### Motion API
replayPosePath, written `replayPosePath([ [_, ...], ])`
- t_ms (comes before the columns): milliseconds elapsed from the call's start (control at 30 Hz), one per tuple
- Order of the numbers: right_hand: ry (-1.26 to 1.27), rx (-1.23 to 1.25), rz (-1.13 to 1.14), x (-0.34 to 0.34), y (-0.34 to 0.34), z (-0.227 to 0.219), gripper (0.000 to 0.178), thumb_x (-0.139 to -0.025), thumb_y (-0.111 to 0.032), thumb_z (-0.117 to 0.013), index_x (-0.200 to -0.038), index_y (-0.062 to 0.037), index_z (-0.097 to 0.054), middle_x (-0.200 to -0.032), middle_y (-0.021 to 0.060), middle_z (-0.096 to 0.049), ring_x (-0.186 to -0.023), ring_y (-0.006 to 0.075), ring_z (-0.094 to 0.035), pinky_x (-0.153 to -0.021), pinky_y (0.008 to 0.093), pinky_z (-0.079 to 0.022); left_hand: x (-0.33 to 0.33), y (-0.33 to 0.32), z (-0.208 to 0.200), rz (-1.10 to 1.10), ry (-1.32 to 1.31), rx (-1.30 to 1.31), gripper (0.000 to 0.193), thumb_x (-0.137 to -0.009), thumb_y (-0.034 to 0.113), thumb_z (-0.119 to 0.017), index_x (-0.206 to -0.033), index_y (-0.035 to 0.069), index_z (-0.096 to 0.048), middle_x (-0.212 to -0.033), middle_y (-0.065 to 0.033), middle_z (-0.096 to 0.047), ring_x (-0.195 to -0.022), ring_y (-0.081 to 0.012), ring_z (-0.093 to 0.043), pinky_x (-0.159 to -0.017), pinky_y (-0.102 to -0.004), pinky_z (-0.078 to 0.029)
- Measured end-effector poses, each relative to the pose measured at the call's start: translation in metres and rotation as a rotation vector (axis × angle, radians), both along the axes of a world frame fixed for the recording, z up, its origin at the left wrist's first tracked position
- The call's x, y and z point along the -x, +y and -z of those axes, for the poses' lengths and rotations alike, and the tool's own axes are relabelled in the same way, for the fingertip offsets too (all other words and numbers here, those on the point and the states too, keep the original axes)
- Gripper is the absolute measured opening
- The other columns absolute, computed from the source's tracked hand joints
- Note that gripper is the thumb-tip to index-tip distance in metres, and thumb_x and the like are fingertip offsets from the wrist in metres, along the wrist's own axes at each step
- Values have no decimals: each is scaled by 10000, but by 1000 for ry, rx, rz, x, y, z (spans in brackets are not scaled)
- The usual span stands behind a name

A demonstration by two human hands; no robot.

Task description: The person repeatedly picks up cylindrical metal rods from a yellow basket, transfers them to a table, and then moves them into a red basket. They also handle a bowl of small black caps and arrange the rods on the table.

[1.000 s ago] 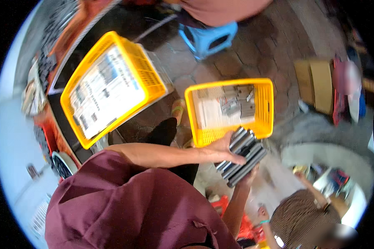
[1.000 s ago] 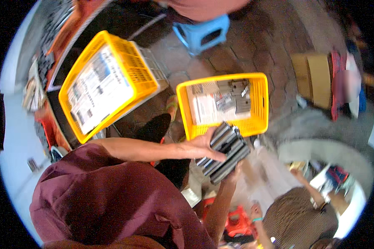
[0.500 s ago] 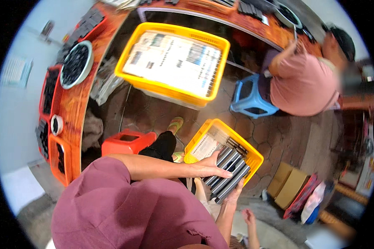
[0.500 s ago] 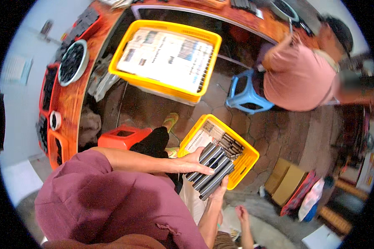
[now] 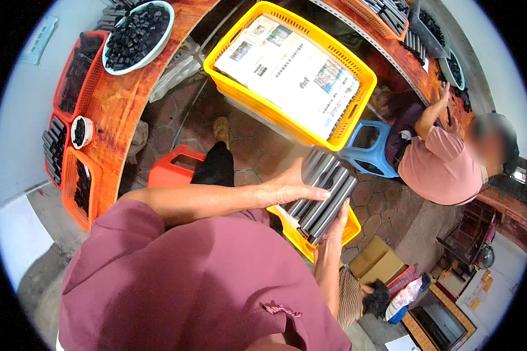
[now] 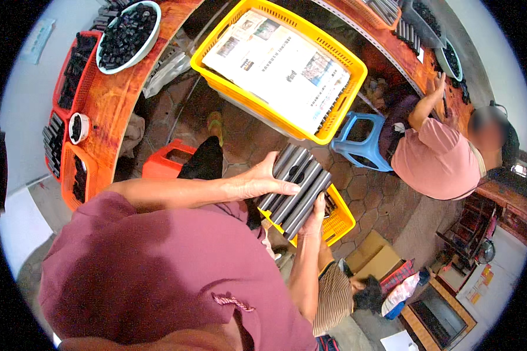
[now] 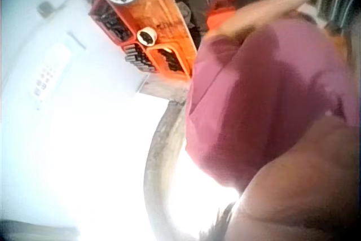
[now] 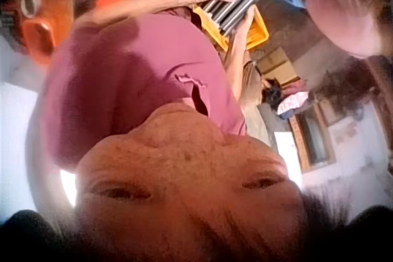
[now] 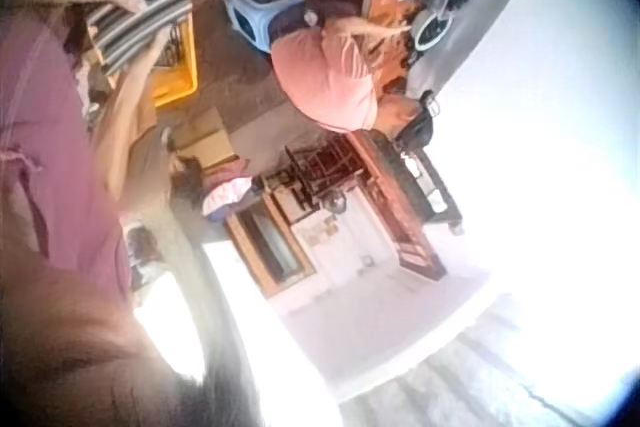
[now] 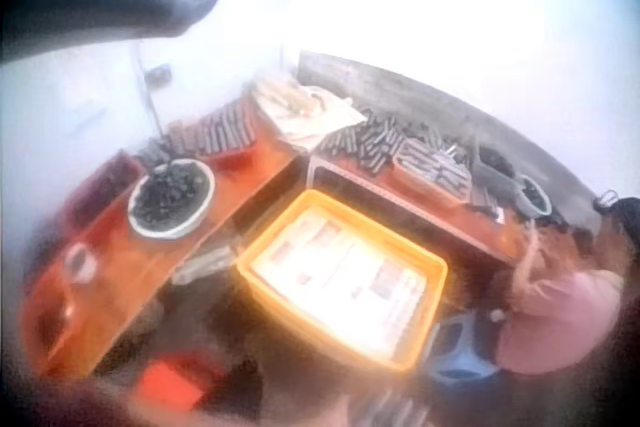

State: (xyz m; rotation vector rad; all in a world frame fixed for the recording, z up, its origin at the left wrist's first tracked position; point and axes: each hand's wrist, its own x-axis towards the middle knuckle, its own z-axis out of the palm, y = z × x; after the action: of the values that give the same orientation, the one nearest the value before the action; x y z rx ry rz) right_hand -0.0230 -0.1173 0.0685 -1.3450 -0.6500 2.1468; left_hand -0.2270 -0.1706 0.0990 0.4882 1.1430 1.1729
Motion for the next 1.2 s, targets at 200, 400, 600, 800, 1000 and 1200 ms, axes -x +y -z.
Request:
replayPosePath([
  [200,24,-110,52,128,34,-9,677,-852,-583,-628,-1264,-53,-538,-1129,103,-632,-990,251,-642,-885,401,-544,136,44,-19,72,29,5,1106,-671,474,-860,-1392,-94,-244,-1287,-221,-443,-1247,-273,-432,-1076,-366,-342],
  [400,19,-66,34,216,73,-14,713,-812,-561,-678,-1292,-54,-530,-1178,115,-626,-1019,260,-643,-907,404,-541,218,74,-15,-18,-7,-47,1150,-671,459,-860,-1437,-74,-187,-1359,-209,-392,-1309,-293,-375,-1123,-371,-278],
  [600,14,18,-171,260,122,-19,762,-759,-616,-696,-1261,-64,-540,-1126,114,-618,-1003,259,-635,-851,413,-570,250,92,-10,-153,-1,-33,1148,-659,440,-858,-1436,-82,-194,-1381,-217,-367,-1334,-298,-351,-1138,-381,-264],
  [800,39,-27,-369,275,157,-39,897,-717,-662,-716,-1330,-45,-498,-1195,141,-607,-1039,273,-635,-904,408,-553,244,100,-31,-276,19,-54,1164,-657,486,-843,-1406,-122,-192,-1346,-252,-391,-1316,-324,-367,-1127,-381,-271],
  [1000,49,-114,-453,276,166,-38,853,-770,-649,-663,-1353,-55,-472,-1226,132,-593,-1084,275,-612,-947,412,-523,224,100,-9,-402,57,8,1179,-619,520,-848,-1369,-155,-238,-1323,-294,-435,-1289,-369,-425,-1095,-400,-337],
  [1200,39,-141,-431,291,170,-41,868,-772,-643,-666,-1381,-68,-437,-1259,134,-567,-1107,280,-600,-948,411,-524,245,103,-18,-362,16,-2,1160,-639,513,-839,-1376,-136,-222,-1319,-298,-437,-1286,-372,-426,-1097,-403,-328],
])
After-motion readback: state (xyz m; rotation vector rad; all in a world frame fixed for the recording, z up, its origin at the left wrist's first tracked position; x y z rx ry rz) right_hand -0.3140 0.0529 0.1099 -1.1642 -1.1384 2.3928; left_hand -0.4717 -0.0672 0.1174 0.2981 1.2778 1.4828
